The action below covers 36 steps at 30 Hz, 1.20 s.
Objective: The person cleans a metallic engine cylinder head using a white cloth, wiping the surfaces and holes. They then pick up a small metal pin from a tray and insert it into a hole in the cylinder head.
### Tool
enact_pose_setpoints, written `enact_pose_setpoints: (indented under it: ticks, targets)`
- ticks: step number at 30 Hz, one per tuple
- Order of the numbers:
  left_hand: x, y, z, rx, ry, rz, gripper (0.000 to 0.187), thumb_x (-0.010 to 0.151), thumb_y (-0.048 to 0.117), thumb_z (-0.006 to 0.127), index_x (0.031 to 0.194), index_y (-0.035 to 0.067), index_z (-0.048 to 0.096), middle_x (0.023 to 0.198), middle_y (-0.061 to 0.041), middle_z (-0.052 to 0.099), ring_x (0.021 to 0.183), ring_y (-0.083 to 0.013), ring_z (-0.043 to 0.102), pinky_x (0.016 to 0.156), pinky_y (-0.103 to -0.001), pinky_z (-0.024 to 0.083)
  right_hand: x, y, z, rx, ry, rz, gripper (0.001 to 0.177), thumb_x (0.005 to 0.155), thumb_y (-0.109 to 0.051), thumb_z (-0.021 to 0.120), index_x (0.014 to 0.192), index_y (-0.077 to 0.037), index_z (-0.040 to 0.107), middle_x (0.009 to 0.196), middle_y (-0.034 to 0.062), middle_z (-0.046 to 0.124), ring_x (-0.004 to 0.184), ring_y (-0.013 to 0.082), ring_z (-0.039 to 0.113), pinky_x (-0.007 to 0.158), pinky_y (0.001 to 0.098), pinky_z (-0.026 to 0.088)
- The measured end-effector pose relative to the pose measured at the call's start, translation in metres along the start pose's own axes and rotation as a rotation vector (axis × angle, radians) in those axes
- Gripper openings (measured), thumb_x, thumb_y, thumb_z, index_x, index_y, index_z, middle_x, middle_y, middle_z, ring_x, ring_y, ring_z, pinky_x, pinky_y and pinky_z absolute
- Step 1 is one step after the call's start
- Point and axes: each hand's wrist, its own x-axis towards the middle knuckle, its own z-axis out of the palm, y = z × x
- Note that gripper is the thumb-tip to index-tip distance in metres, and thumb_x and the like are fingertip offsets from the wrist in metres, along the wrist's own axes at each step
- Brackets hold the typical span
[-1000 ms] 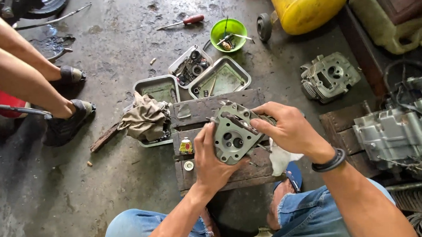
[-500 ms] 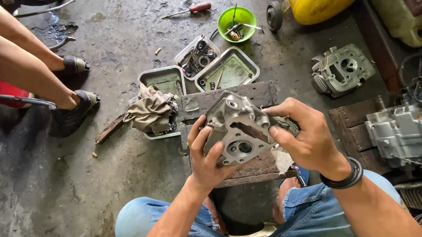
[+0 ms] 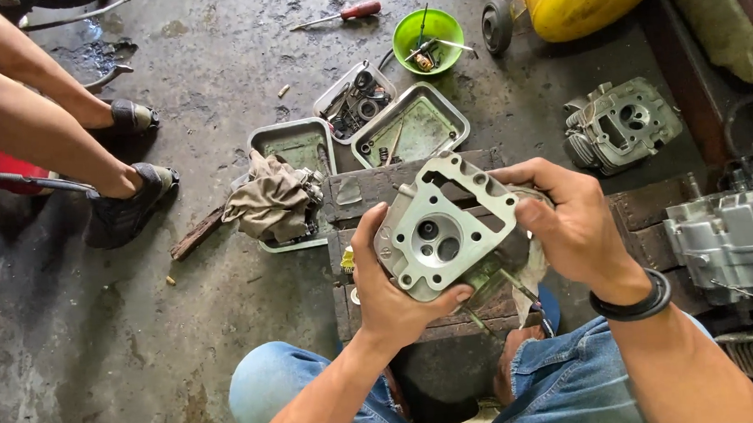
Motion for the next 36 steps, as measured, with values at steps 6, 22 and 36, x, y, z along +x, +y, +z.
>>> enact_pose_setpoints:
  ticks: [6, 22, 36]
  targets:
    - [0.013, -0.003, 0.012, -0.073, 0.04, -0.029, 0.111, 0.057, 0.041, 0.099, 0.144, 0.0, 0.042, 0.121, -0.019, 0.065, 0.109, -0.0242, 0.066, 0.099, -0.043, 0.054, 0.01, 0.021, -0.008, 0.004, -0.004, -0.019, 0.056, 0.092, -0.057, 0.056, 0.115, -0.01, 0.075, 0.072, 0.0096, 0.069, 0.072, 0.0137, 0.06, 0.066, 0.0359, 0.053]
    - [0.019, -0.022, 0.02, 0.221, -0.014, 0.61, 0.104, 0.057, 0.047, 0.098, 0.137, 0.008, 0.045, 0.125, -0.026, 0.055, 0.109, -0.0539, 0.064, 0.096, -0.061, 0.055, 0.006, 0.036, -0.023, -0.052, 0.093, -0.392, 0.03, 0.086, -0.035, 0.074, 0.09, -0.005, 0.074, 0.055, 0.0004, 0.056, 0.042, 0.0108, 0.045, 0.043, 0.0239, 0.04]
    - [0.019, -0.028, 0.004, 0.396, -0.154, 0.668, 0.078, 0.085, 0.054, 0.078, 0.147, 0.022, 0.042, 0.129, -0.02, 0.053, 0.118, -0.0555, 0.06, 0.097, -0.062, 0.055, 0.004, 0.012, -0.02, -0.169, 0.079, -0.412, 0.016, 0.096, -0.015, 0.071, 0.1, -0.001, 0.078, 0.073, 0.0144, 0.071, 0.059, 0.0259, 0.07, 0.052, 0.0335, 0.052]
